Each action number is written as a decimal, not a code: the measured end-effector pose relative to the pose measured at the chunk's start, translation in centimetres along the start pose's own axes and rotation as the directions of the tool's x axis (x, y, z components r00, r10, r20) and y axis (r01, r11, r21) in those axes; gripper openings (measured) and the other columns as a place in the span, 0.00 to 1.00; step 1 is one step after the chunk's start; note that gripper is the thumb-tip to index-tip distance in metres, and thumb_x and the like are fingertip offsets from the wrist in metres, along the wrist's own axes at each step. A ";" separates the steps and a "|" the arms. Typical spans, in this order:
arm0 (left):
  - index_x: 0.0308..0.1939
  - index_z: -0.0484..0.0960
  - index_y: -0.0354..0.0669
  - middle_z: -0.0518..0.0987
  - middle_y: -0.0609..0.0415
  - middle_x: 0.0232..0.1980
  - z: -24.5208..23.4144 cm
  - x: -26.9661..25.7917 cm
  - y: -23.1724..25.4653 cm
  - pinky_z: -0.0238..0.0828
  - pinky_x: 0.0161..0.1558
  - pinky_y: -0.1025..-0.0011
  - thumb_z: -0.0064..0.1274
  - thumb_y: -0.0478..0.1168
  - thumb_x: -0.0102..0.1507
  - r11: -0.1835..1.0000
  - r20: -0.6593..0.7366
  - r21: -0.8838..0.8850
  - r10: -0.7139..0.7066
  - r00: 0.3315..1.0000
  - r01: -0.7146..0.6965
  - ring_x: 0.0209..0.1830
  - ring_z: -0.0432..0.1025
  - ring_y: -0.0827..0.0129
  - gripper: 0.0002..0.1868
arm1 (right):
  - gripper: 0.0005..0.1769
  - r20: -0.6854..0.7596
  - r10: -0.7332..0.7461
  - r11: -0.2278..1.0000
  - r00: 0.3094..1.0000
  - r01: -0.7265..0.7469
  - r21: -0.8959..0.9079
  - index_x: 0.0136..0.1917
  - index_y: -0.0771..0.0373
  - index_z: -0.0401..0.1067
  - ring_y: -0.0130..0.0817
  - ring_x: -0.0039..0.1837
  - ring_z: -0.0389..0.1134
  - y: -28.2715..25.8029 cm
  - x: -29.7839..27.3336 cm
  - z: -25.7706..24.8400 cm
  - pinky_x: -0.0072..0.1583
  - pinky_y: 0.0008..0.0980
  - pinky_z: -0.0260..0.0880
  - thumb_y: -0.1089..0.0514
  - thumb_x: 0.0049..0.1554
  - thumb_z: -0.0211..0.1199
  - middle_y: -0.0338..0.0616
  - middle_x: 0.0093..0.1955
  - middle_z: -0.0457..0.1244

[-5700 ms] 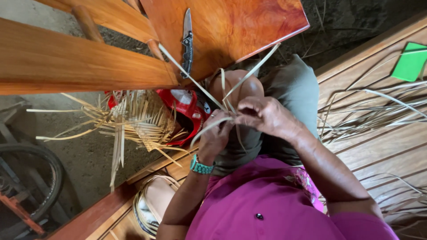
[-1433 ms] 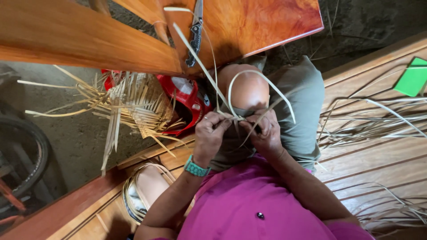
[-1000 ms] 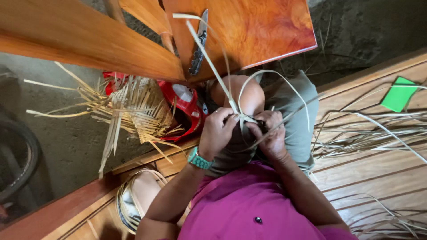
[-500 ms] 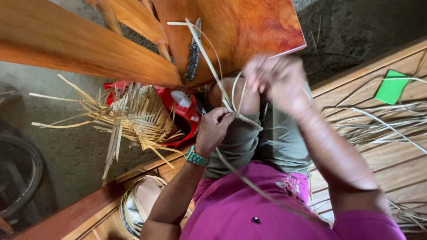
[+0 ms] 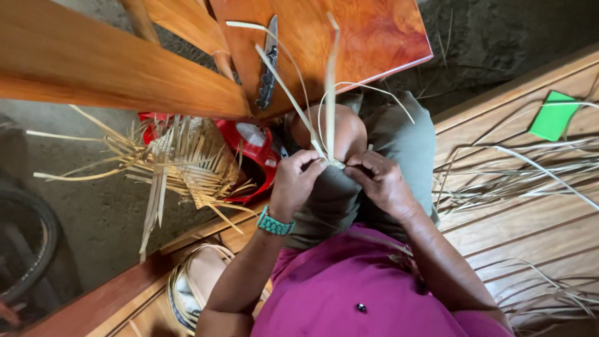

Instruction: Weave thin strips of natural fiber into a patterned object

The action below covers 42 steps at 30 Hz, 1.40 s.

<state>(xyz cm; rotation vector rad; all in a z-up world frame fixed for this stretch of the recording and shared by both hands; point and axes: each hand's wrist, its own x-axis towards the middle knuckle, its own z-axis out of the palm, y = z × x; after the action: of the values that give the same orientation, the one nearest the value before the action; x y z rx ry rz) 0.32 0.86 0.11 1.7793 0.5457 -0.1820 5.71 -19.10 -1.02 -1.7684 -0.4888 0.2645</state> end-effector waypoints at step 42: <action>0.41 0.87 0.41 0.82 0.43 0.37 0.6 -2.0 -1.1 0.78 0.45 0.59 0.60 0.33 0.62 0.951 -0.137 -0.003 0.305 0.943 -0.308 0.42 0.81 0.51 0.05 | 0.08 0.325 -0.021 0.961 0.946 -0.070 0.268 0.52 0.71 0.80 0.34 0.32 0.72 0.2 5.3 1.3 0.31 0.29 0.75 0.70 0.58 0.65 0.49 0.38 0.65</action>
<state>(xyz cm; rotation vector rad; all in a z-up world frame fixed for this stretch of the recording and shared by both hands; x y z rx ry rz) -1.79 -0.02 -0.24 1.8358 0.3566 0.1620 9.88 -15.57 -1.13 -1.4621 -0.6326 0.6206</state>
